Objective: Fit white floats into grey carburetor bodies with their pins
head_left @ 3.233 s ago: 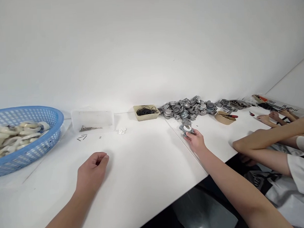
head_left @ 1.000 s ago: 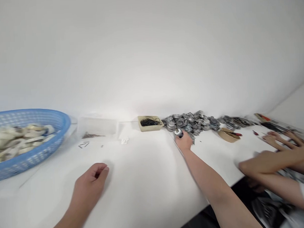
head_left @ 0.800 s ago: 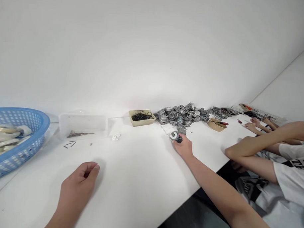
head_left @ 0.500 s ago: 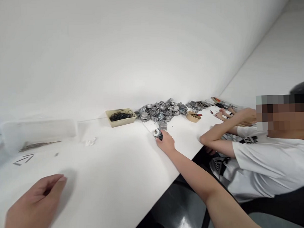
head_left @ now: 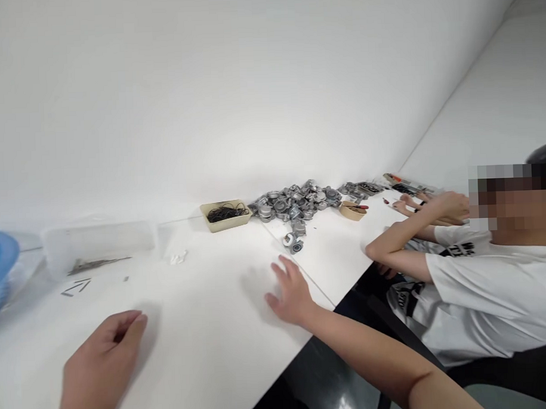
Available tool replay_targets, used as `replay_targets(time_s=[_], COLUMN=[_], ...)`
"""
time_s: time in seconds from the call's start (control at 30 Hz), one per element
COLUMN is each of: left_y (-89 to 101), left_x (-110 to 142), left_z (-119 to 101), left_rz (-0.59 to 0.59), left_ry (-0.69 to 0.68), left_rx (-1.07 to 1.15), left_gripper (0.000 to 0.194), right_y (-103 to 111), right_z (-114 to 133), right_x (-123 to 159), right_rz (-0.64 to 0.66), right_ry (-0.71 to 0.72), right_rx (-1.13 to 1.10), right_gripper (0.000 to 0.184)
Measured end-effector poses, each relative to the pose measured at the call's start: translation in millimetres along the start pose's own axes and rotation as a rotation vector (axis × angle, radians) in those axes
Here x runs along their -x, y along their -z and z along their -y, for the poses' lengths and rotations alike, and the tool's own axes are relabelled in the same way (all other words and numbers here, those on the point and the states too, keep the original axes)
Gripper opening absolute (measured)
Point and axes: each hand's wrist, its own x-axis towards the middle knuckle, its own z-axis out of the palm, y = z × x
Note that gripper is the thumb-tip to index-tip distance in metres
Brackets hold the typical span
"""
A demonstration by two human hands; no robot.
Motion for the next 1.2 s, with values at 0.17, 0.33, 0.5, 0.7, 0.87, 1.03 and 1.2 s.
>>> replay_targets(time_s=[0.17, 0.33, 0.5, 0.7, 0.87, 1.03, 1.2], left_y=[-3.1, -1.8, 15.5, 41.5, 118.3, 206.3, 228.8], left_x=[20.9, 23.9, 43.4, 53.8, 58.3, 61.9, 67.6], left_z=[-29.9, -28.7, -25.4, -7.1, 41.1, 109.5, 144.1], left_rz=[-0.085, -0.149, -0.251, -0.473, -0.777, -0.909, -0.736], left_ry=[0.029, 0.012, -0.162, -0.296, -0.015, 0.345, 0.452], left_rx=[0.030, 0.193, 0.230, 0.234, -0.188, -0.363, -0.406], left_gripper=[0.026, 0.022, 0.033, 0.011, 0.018, 0.046, 0.062], right_y=[-24.5, -45.6, -63.3, -101.4, -96.6, -105.5, -124.4], right_z=[95.1, 179.5, 203.7, 187.8, 188.2, 184.2, 176.3], right_x=[-13.4, -57.4, -59.3, -61.0, -52.0, -54.6, -61.8], right_rz=[0.283, 0.384, 0.378, 0.369, 0.328, 0.321, 0.410], right_ry=[0.413, 0.524, 0.573, 0.679, 0.659, 0.661, 0.650], right_rx=[-0.161, -0.095, -0.247, -0.176, -0.091, -0.116, -0.114], right_gripper=[0.065, 0.048, 0.040, 0.051, 0.051, 0.056, 0.064])
